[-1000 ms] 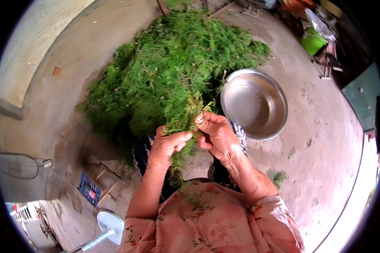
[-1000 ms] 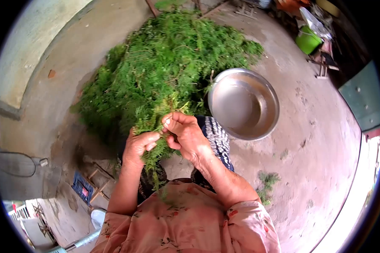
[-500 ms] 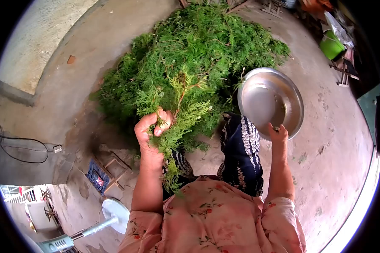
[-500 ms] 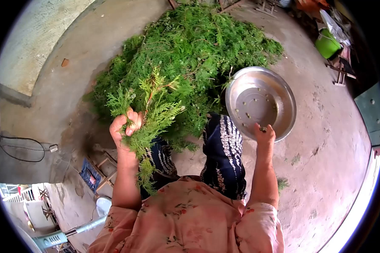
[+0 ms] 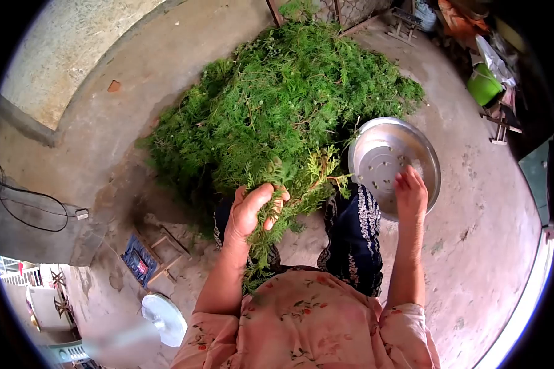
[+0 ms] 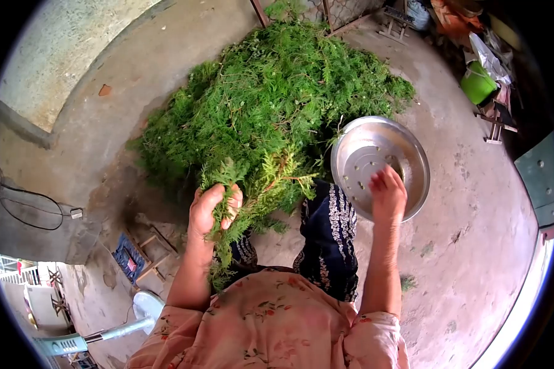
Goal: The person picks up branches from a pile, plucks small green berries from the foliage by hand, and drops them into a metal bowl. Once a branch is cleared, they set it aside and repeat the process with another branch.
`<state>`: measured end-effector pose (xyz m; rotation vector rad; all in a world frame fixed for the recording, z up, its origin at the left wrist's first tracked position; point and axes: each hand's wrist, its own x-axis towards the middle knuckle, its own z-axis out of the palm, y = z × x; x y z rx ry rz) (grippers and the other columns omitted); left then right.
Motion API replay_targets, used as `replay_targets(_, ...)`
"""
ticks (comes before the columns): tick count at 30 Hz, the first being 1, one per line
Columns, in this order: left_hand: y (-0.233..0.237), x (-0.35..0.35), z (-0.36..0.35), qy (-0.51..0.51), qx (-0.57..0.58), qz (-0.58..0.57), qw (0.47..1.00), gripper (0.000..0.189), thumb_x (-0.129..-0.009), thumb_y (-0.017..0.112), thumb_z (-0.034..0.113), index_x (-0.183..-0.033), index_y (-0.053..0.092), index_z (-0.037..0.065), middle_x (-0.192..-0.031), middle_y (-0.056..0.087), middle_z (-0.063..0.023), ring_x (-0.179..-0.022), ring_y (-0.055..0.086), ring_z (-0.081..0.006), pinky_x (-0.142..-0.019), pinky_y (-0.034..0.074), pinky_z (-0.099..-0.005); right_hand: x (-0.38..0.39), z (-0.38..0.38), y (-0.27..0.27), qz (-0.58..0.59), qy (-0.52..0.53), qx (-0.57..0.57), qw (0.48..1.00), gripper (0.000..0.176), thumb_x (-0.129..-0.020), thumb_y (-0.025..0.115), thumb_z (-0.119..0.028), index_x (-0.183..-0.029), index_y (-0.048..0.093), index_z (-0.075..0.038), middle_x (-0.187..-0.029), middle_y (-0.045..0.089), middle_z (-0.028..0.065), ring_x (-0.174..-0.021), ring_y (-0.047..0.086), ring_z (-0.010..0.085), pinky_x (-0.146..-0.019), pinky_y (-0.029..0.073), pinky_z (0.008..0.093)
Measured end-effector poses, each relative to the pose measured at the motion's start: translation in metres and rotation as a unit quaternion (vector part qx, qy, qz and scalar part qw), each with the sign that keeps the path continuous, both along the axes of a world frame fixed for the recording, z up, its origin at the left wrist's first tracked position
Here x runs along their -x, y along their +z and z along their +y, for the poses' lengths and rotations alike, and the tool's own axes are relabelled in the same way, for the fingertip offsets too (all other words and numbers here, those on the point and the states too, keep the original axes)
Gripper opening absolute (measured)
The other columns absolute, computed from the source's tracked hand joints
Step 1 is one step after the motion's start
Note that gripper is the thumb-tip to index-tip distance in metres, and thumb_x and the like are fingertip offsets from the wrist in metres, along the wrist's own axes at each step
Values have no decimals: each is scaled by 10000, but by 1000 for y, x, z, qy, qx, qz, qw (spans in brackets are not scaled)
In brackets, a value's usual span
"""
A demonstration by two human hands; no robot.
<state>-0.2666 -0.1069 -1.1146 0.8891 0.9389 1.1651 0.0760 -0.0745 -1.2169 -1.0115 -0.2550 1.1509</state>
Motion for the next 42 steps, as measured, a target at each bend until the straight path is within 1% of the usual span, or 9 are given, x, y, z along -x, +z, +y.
replay_targets(5, 9, -8, -11, -41, -25, 62, 997, 233, -861, 577, 205, -946, 629, -5, -773, 635, -54, -544, 542, -118, -466, 437, -245, 112, -18, 119, -128, 175, -140, 966, 133, -846, 582, -91, -954, 625, -26, -819, 617, 65, -698, 590, 133, -596, 495, 253)
replay_targets(12, 16, -18, -19, -36, -50, 56, 997, 217, -899, 527, 149, -1069, 588, 30, -933, 615, -40, -759, 585, -103, -604, 470, -232, 168, -41, 122, -376, 239, -262, 856, 110, -801, 629, -37, -906, 642, -6, -848, 611, 52, -739, 539, 117, -699, 452, 236)
replay_targets(21, 18, -19, -18, 36, -103, 220, 969, 247, -876, 569, 247, -1012, 629, 49, -699, 585, 15, -585, 521, -57, -506, 491, -237, 166, -31, 120, -191, 237, -173, 937, 137, -839, 606, -104, -941, 642, -20, -826, 594, -4, -732, 513, 83, -696, 420, 217)
replay_targets(24, 17, -20, -18, 31, -109, 256, 960, 219, -871, 575, 219, -972, 639, 36, -625, 580, -9, -535, 516, -58, -480, 471, -245, 164, -29, 125, -288, 227, -241, 899, 184, -811, 637, -127, -956, 639, -15, -884, 583, 28, -746, 515, 99, -705, 426, 225)
replay_targets(26, 9, -19, -18, 35, -168, 346, 922, 205, -844, 602, 188, -955, 634, 19, -582, 568, -56, -486, 513, -97, -466, 450, -274, 162, -31, 129, -462, 241, -294, 801, 251, -750, 688, -113, -974, 634, -14, -869, 581, 78, -823, 546, 163, -716, 454, 258)
replay_targets(35, 22, -22, -12, 17, -264, 540, 799, 199, -780, 648, 190, -812, 616, -3, -600, 532, -164, -485, 533, -268, -467, 417, -305, 161, -21, 126, -558, 245, -309, 730, 261, -711, 698, -113, -954, 644, -32, -753, 589, 105, -685, 563, 215, -607, 473, 301)
replay_targets(38, 14, -22, -5, 28, -283, 459, 842, 211, -802, 652, 190, -870, 637, -9, -560, 549, -81, -480, 504, -109, -453, 406, -270, 152, -8, 119, -533, 306, -343, 711, 215, -727, 684, -80, -931, 653, -18, -769, 622, 90, -692, 566, 179, -621, 477, 286)
replay_targets(40, 17, -22, -1, 12, -224, 351, 909, 222, -809, 638, 231, -789, 618, 11, -551, 570, -85, -459, 564, -166, -418, 417, -321, 150, -9, 122, -422, 353, -272, 789, 197, -743, 673, -68, -926, 653, 2, -777, 624, 67, -693, 564, 138, -614, 469, 255)
replay_targets(42, 11, -20, 4, -7, -184, 260, 948, 213, -824, 630, 212, -828, 626, -1, -578, 584, -56, -507, 541, -97, -450, 422, -286, 151, -7, 126, -393, 372, -262, 799, 192, -749, 668, -60, -925, 651, 16, -767, 620, 61, -684, 560, 107, -610, 456, 223)
